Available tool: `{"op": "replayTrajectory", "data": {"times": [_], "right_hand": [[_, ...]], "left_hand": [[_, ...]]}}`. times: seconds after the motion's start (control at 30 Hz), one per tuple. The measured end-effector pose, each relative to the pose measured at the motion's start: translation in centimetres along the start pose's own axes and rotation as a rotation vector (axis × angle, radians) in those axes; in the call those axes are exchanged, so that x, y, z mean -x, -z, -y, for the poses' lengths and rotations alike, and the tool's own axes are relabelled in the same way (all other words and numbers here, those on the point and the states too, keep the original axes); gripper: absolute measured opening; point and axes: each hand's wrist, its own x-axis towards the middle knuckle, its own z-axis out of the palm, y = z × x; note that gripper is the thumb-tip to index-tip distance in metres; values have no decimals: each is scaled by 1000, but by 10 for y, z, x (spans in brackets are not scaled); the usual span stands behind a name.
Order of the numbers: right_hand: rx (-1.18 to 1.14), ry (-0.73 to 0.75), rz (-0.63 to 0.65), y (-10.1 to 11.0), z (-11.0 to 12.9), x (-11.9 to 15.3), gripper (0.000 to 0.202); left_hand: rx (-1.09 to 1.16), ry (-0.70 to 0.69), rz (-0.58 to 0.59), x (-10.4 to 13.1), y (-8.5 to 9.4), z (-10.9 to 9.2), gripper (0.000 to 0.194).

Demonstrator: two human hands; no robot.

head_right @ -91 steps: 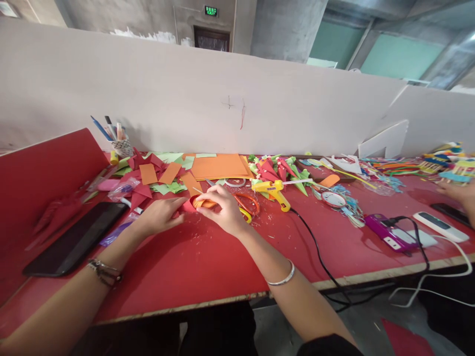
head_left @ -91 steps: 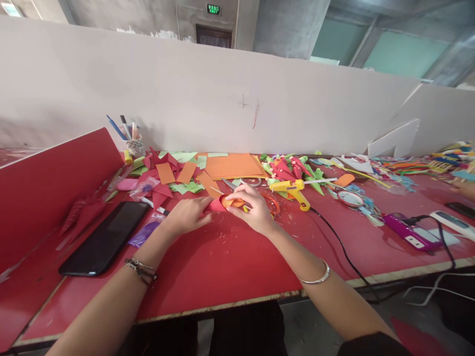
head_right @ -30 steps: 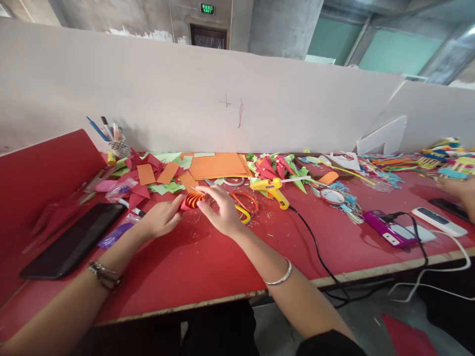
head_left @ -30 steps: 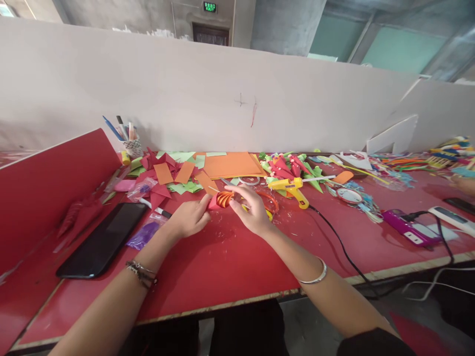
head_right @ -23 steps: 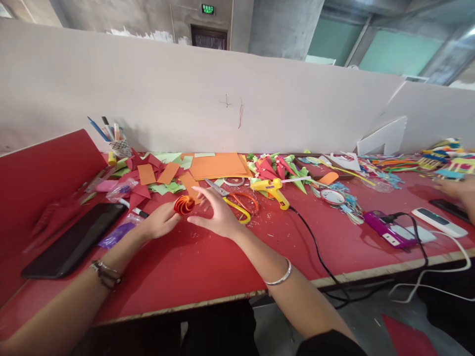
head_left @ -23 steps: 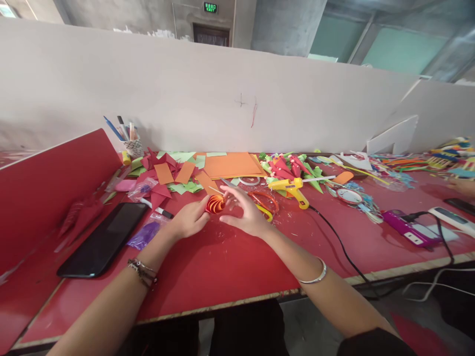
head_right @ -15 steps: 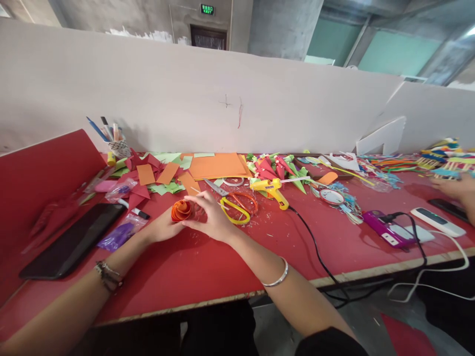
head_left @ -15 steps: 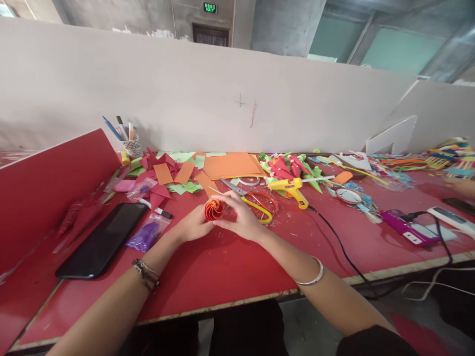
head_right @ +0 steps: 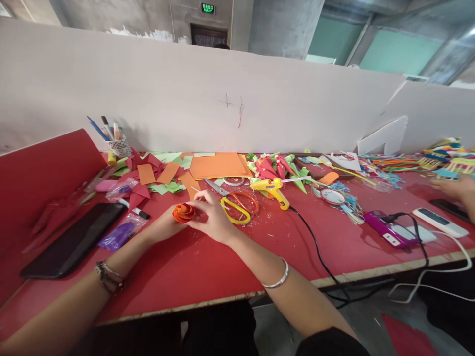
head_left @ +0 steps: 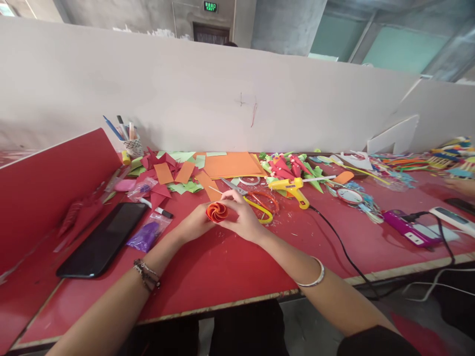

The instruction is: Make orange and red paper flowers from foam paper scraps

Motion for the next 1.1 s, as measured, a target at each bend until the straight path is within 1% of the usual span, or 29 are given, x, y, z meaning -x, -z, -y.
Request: {"op": "replayTrajectory", "data": {"times": [0.07, 0.1, 0.17, 0.23, 0.33, 0.4, 0.47, 0.57, 0.67, 0.83, 1.1], "right_hand": [[1, 0, -17, 2, -1, -1, 26], [5, -4, -30, 4, -2, -1, 26], [24, -12, -64, 7, -4, -2, 26], [50, -17, -94, 11, -7, -3, 26], [85, -26, -102, 15, -12, -4, 29], [102, -34, -93, 15, -14, -4, 30], [113, -38, -88, 15, -15, -3, 32], [119, -29, -78, 14, -16, -3, 33], [131, -27, -66, 14, -17, -2, 34], [152, -50, -24, 14, -20, -2, 32], [76, -79, -48, 14, -18, -3, 28]], "left_hand": [[18, -22, 63, -1, 5, 0, 13], [5, -34, 69, -2, 8, 0, 16], [-59, -48, 31, -1, 17, 1, 26], [-125, -66, -43, 1, 26, 1, 35], [-201, -109, -242, 5, 34, -2, 42], [-277, -161, -358, 7, 34, -5, 42], [-355, -241, -404, 8, 31, -9, 39], [-440, -355, -400, 7, 25, -13, 28], [-501, -404, -413, 7, 23, -15, 18], [-488, -405, -420, 7, 23, -18, 11], [-332, -366, -364, 5, 21, -22, 15]]}}
